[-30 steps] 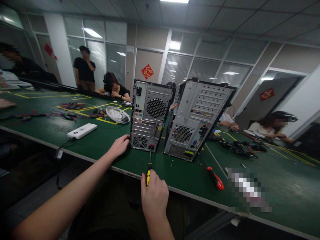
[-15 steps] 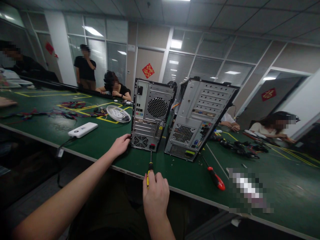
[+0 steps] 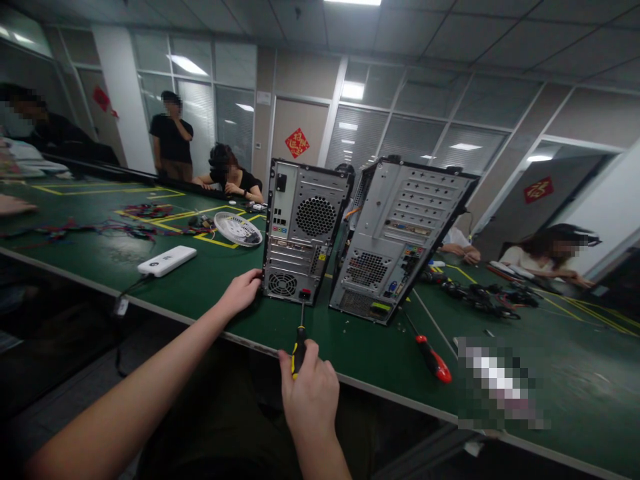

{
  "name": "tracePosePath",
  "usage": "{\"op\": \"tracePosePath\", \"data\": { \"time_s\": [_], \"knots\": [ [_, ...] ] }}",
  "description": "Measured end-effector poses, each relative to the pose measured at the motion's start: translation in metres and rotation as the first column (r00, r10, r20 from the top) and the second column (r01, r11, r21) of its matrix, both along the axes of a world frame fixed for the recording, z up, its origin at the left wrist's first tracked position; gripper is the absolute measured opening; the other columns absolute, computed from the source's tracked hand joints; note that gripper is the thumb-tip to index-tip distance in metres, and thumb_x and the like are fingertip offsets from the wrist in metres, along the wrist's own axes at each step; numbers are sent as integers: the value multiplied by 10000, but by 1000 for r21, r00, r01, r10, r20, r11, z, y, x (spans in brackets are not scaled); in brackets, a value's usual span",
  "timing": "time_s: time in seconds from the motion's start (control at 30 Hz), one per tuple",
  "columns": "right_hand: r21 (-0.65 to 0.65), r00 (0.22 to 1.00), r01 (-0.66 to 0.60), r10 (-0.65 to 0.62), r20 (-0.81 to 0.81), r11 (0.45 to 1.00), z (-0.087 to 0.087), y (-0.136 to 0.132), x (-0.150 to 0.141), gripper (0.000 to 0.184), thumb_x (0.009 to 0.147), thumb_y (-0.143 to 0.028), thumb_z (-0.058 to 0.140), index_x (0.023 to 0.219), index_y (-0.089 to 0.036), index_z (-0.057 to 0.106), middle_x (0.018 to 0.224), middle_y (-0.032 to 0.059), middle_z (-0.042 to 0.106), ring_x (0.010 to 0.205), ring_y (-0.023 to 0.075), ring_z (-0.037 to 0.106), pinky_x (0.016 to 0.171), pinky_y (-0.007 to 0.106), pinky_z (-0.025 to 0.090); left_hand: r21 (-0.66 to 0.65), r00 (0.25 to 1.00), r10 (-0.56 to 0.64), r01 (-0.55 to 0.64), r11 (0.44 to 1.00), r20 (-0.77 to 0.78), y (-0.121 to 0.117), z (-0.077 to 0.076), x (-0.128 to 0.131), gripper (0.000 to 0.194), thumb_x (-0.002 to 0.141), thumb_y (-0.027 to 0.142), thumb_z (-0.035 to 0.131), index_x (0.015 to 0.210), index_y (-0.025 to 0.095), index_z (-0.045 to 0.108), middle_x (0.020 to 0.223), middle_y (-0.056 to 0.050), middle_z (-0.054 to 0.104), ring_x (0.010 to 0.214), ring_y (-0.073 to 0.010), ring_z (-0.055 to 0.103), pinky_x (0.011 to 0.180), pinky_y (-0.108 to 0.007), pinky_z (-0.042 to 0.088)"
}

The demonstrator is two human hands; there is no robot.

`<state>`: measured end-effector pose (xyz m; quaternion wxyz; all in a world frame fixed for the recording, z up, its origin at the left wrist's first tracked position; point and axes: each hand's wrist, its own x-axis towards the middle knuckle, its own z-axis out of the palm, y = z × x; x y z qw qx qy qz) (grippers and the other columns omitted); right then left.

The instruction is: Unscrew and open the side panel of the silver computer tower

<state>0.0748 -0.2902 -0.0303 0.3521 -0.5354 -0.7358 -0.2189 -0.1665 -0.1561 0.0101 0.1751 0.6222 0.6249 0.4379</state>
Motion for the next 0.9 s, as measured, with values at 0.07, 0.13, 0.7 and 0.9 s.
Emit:
{"op": "tracePosePath", "data": {
  "time_s": [0.07, 0.13, 0.7, 0.9],
  "knots": [
    [17, 1000, -8, 8, -18, 1000, -1, 1, 0, 440, 1116, -550, 341, 1106, -174, 569, 672, 46, 662, 577, 230, 632, 585, 336, 376, -4, 1000, -1, 1, 1000, 2, 0, 0, 0, 449, 965, 230, 423, 1301, 193, 719, 1353, -81, 743, 1271, -244, 677, 1107, -333, 502],
    [35, 999, -8, 10, -40, 999, -2, 2, 0, 411, 1119, -529, 350, 1082, -181, 565, 704, 54, 670, 594, 228, 636, 594, 334, 385, -1, 1000, -4, 4, 1000, 5, 0, 0, 0, 449, 964, 227, 422, 1299, 193, 719, 1352, -79, 744, 1273, -241, 676, 1113, -330, 498],
    [-32, 999, -42, 41, -25, 999, -6, -1, 6, 337, 1130, -400, 372, 1154, -183, 629, 859, 57, 630, 709, 221, 584, 679, 342, 405, 5, 1000, -2, 2, 1000, 4, -2, 2, 1, 457, 956, 222, 422, 1299, 185, 722, 1330, -79, 754, 1249, -240, 686, 1095, -326, 507],
    [-46, 999, -37, 37, -3, 998, -3, -3, 6, 374, 1132, -412, 365, 1228, -195, 654, 885, 75, 672, 714, 219, 631, 665, 337, 410, 6, 1000, 5, -5, 1000, -4, -1, 0, 0, 453, 962, 218, 422, 1301, 189, 722, 1338, -75, 750, 1261, -236, 679, 1108, -318, 492]
  ]
}}
